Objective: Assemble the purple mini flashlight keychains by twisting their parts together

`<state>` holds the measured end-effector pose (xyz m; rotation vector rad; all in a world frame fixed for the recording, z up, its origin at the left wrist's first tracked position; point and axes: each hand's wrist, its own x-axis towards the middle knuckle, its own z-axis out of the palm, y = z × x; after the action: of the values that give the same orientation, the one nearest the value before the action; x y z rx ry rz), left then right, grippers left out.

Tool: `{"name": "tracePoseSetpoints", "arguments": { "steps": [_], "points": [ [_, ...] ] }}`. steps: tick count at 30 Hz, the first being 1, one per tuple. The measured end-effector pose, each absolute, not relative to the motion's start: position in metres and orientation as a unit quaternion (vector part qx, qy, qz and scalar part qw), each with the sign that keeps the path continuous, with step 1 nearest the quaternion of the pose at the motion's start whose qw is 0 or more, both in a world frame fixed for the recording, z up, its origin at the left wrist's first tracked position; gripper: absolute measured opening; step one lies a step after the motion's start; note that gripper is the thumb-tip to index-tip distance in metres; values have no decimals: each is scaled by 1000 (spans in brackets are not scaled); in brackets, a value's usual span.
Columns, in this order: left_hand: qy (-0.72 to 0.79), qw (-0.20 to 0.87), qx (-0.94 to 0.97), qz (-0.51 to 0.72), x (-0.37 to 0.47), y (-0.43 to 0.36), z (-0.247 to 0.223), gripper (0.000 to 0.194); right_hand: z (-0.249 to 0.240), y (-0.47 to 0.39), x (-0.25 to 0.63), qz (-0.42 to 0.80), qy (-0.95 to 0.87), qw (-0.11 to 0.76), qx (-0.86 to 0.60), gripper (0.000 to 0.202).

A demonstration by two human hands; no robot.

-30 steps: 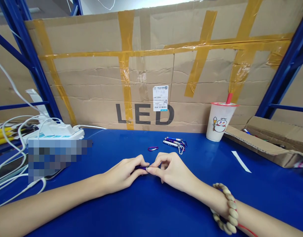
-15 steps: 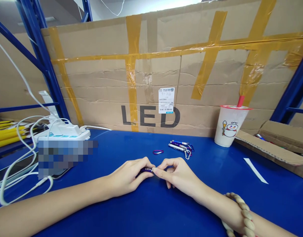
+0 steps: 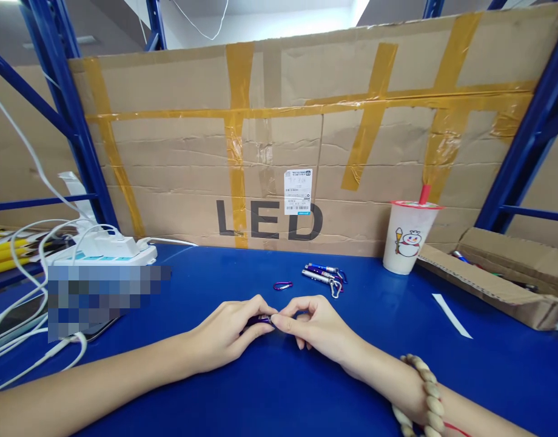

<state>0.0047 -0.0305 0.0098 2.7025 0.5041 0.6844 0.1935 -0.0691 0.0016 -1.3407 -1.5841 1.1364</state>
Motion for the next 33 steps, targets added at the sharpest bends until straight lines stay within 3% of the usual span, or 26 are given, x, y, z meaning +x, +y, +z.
{"name": "tracePoseSetpoints", "arguments": {
  "steps": [33],
  "points": [
    [212,158,939,222,5,-31,9,14,4,-72,193,442,-612,386,-530,45]
  ]
}}
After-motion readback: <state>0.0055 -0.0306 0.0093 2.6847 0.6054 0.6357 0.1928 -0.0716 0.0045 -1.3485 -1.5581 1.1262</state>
